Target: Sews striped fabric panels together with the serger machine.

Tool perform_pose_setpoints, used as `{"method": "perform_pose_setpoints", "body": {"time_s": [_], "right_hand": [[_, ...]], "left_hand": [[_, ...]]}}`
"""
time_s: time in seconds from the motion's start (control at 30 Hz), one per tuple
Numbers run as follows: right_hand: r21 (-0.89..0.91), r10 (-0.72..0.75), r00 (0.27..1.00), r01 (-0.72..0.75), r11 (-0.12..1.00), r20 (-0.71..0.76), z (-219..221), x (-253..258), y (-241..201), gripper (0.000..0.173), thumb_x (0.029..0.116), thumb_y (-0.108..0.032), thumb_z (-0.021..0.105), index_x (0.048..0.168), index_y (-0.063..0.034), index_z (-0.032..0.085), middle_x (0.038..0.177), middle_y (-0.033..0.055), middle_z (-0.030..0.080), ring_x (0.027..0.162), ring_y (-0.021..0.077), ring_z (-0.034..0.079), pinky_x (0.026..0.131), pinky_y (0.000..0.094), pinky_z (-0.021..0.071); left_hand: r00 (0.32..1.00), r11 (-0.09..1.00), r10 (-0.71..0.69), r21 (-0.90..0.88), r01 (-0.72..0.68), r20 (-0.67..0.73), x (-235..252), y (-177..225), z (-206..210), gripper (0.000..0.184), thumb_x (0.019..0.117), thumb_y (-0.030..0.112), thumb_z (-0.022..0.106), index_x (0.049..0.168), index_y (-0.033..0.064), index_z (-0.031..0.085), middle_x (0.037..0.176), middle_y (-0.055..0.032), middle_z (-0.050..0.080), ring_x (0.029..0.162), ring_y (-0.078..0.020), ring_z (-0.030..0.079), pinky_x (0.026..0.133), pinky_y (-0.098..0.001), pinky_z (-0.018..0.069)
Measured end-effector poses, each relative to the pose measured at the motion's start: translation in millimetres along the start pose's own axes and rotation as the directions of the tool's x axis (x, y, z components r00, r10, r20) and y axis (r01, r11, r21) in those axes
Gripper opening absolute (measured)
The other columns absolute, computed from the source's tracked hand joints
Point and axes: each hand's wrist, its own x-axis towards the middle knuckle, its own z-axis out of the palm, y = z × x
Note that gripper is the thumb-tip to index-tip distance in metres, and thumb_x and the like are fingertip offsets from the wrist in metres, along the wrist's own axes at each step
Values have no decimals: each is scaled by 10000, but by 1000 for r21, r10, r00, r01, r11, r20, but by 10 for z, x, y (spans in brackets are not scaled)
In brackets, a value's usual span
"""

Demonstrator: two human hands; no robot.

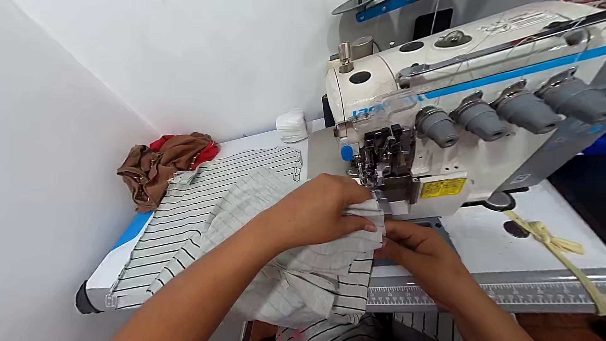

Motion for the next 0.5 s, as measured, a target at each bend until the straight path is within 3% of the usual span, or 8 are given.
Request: {"method": "perform_pose_setpoints", "body": {"time_s": [0.13,0.33,0.4,0.5], "right_hand": [[-10,30,1000,-30,999,-3,-1,-20,2,192,921,-115,642,1069,-129,763,880,-18,748,809,70,711,758,261,605],[45,-13,1000,12,999,21,25,-21,-4,226,875,-181,673,1084,-161,757,906,-39,757,821,45,712,746,229,595],[43,8,1000,-8,999,-5,72,-20,-50,182,891,-258,714,1041,-166,759,866,-50,750,790,36,706,726,216,591],[-29,28,994,-32,999,-107,145,-8,-59,116,932,-238,683,944,-165,772,771,-44,725,704,44,681,669,216,574]], "left_hand": [[999,999,-34,-1,34,-42,-18,31,12,187,922,234,742,921,48,730,797,-22,678,746,-84,645,683,-247,546],[996,999,-39,1,39,-80,-10,28,51,188,917,235,746,923,48,729,820,-28,693,773,-95,657,715,-254,551],[996,999,-41,-7,40,-82,-9,27,54,187,917,235,746,935,50,735,835,-28,699,784,-89,662,720,-251,555],[994,994,-98,-47,96,-40,-1,7,2,199,925,259,740,917,61,727,813,-12,686,743,-63,641,668,-239,536]]}}
